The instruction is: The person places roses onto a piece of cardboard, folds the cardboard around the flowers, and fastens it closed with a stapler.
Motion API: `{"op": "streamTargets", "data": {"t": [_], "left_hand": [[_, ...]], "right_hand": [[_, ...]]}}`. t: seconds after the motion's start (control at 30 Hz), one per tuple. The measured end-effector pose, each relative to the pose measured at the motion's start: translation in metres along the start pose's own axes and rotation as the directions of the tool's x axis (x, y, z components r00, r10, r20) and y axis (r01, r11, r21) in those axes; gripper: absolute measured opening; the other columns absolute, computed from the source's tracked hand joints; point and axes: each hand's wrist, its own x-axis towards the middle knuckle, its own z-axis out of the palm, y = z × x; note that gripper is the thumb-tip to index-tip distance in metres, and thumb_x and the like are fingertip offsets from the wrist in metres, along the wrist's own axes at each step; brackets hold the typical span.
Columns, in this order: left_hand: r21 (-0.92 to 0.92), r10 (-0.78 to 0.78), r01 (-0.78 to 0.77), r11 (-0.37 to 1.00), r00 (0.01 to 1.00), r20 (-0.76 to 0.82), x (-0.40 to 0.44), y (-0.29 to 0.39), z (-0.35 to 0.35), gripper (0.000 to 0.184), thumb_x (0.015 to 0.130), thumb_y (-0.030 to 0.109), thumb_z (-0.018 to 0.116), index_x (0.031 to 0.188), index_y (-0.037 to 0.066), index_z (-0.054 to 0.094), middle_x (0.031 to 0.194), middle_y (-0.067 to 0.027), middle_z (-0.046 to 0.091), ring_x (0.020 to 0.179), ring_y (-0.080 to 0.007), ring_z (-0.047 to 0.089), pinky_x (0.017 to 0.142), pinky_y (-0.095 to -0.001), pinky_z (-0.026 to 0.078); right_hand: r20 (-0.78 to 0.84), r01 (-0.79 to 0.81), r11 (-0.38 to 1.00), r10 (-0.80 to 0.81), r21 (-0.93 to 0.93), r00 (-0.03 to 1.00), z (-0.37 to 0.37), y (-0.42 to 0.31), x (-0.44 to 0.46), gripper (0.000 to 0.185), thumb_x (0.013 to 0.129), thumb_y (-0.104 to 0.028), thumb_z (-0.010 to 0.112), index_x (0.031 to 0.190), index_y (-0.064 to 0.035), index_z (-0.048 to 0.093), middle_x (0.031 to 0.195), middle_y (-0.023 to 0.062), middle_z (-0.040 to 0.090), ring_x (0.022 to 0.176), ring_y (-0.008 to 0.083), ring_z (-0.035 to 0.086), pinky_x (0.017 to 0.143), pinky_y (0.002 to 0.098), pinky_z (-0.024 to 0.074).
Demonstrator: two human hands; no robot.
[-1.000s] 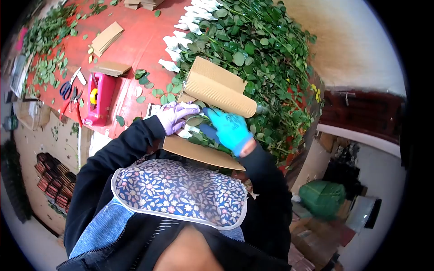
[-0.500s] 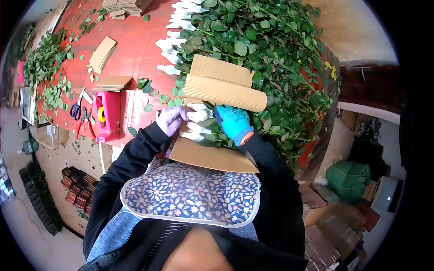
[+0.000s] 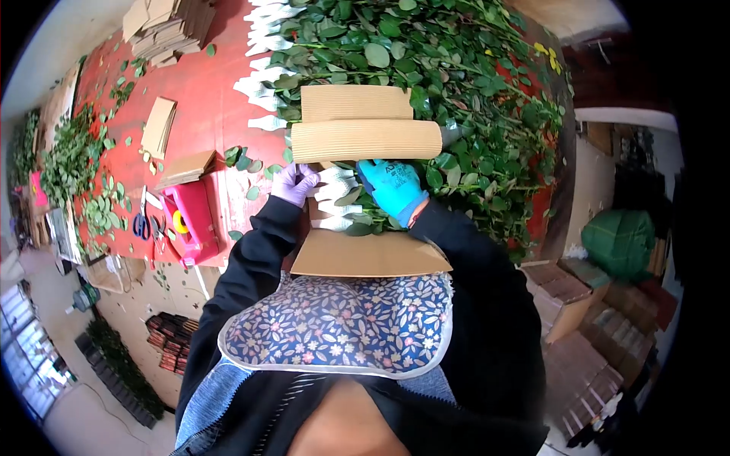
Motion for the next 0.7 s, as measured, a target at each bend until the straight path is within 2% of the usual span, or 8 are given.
{"op": "streamTargets", "data": {"t": [0.03,0.2,0.27,0.3,0.43,0.53,0.6,0.7], "left_hand": [[0.277,0.006,0.000,0.961,1.000,-0.022,-0.006,0.021,0.000,0.012,0.088,0.002,0.069,0.082,0.005,0.059,0.077,0.0013,0.060,0.069,-0.0067,0.052,0.066,-0.0239,0.045],[0.418,0.162,-0.105,0.902,0.981,-0.104,-0.003,-0.012,-0.087,0.006,0.092,0.004,0.060,0.092,0.007,0.056,0.096,-0.0017,0.063,0.079,-0.0081,0.058,0.074,-0.0257,0.049],[0.205,0.132,-0.085,0.975,0.965,-0.227,-0.021,0.033,-0.057,0.011,0.091,0.001,0.060,0.089,0.009,0.052,0.107,-0.0052,0.062,0.079,-0.0100,0.059,0.076,-0.0273,0.051],[0.156,0.220,-0.224,0.962,0.975,0.043,-0.025,0.026,-0.078,0.025,0.083,-0.013,0.046,0.098,0.006,0.052,0.120,-0.0109,0.057,0.081,-0.0105,0.059,0.081,-0.0290,0.052],[0.394,0.170,-0.237,0.888,0.966,0.197,-0.039,0.057,-0.021,0.033,0.087,-0.005,0.046,0.116,0.004,0.057,0.070,-0.0026,0.064,0.067,-0.0107,0.059,0.063,-0.0250,0.048],[0.609,0.034,-0.218,0.763,0.954,0.299,-0.036,0.063,0.010,0.036,0.094,0.006,0.058,0.129,0.001,0.053,0.073,-0.0056,0.064,0.062,-0.0121,0.059,0.061,-0.0266,0.048],[0.554,0.350,-0.511,0.657,0.858,0.376,-0.024,0.047,0.026,0.026,0.093,0.007,0.062,0.118,0.000,0.062,0.081,-0.0090,0.069,0.070,-0.0149,0.066,0.065,-0.0272,0.051],[0.590,0.367,-0.466,0.660,0.885,0.288,-0.025,0.047,0.023,0.013,0.094,0.007,0.062,0.103,-0.001,0.067,0.086,-0.0103,0.071,0.074,-0.0156,0.068,0.068,-0.0277,0.053]], "right_hand": [[0.031,0.000,1.000,0.000,-0.007,1.000,-0.002,-0.001,0.000,0.016,0.088,-0.018,0.060,0.101,-0.0087,0.060,0.074,0.0141,0.062,0.064,0.0334,0.063,0.053,0.0473,0.0487],[0.031,-0.023,1.000,0.023,0.003,0.999,-0.001,0.003,-0.003,0.021,0.087,-0.017,0.063,0.106,-0.0084,0.060,0.084,0.0141,0.064,0.075,0.0341,0.065,0.062,0.0465,0.0512],[-0.044,0.055,0.983,-0.048,0.177,0.998,-0.003,0.013,-0.004,0.025,0.088,-0.021,0.063,0.109,-0.0089,0.059,0.092,0.0159,0.064,0.080,0.0345,0.065,0.067,0.0471,0.0518],[-0.127,0.153,0.930,-0.117,0.335,0.985,-0.005,0.016,-0.006,0.028,0.089,-0.024,0.062,0.113,-0.0095,0.059,0.100,0.0178,0.064,0.085,0.0349,0.065,0.072,0.0477,0.0525],[-0.069,0.195,0.920,-0.182,0.339,0.981,-0.015,0.015,-0.008,0.026,0.089,-0.030,0.065,0.105,-0.0103,0.063,0.103,0.0157,0.063,0.087,0.0355,0.064,0.075,0.0482,0.0510],[-0.020,0.194,0.954,-0.195,0.228,0.981,0.000,0.010,-0.005,0.019,0.086,-0.027,0.065,0.094,-0.0092,0.063,0.099,0.0139,0.063,0.083,0.0352,0.064,0.070,0.0486,0.0504],[0.120,0.078,0.989,-0.093,0.122,0.988,0.007,0.005,-0.008,0.015,0.081,-0.021,0.066,0.087,-0.0082,0.061,0.096,0.0119,0.062,0.082,0.0339,0.064,0.067,0.0493,0.0497],[0.166,0.077,0.996,-0.085,0.055,0.983,0.008,0.005,-0.006,0.014,0.077,-0.017,0.066,0.087,-0.0093,0.061,0.096,0.0103,0.061,0.081,0.0317,0.065,0.067,0.0475,0.0504]]}}
